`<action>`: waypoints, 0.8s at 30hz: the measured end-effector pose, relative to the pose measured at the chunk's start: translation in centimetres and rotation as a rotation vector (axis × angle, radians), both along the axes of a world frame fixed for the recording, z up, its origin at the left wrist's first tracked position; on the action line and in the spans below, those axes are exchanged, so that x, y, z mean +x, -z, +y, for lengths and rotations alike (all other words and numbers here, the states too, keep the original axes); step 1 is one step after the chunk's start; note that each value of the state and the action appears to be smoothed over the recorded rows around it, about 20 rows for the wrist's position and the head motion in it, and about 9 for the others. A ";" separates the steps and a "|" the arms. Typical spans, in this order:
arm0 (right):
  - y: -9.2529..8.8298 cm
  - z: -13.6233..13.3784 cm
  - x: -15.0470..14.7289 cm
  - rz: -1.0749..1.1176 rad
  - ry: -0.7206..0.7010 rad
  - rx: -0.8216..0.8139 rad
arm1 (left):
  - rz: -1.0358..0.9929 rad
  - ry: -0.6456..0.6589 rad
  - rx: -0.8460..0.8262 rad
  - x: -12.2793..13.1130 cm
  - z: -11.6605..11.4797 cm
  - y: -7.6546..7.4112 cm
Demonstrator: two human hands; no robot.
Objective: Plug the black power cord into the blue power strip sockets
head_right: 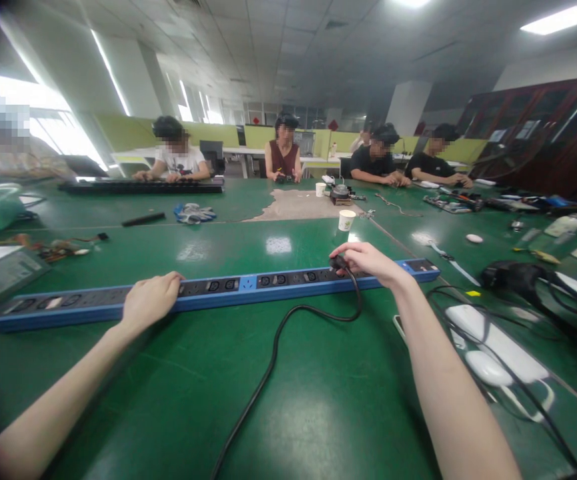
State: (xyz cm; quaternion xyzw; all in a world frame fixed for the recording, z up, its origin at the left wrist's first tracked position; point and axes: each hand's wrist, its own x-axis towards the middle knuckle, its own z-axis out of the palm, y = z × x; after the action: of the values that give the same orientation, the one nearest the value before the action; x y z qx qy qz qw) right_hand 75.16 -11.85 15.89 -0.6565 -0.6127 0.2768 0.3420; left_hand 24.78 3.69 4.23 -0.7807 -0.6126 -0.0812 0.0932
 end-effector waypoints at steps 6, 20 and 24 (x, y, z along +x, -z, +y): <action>0.0 -0.5 1.4 -0.115 -0.189 -0.137 | -0.021 0.006 -0.001 -0.2 0.3 0.2; 3.4 2.8 -3.7 -0.948 0.316 0.146 | 0.011 0.025 0.024 -0.4 0.4 0.4; 5.1 3.4 -4.8 -1.028 0.395 0.115 | 0.002 0.030 0.034 -0.4 0.3 0.4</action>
State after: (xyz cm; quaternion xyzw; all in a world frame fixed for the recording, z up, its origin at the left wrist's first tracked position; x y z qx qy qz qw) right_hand 70.37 -8.43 10.81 -0.7898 -0.5800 -0.1825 0.0798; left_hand 24.36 3.96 3.86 -0.7883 -0.5992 -0.0919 0.1057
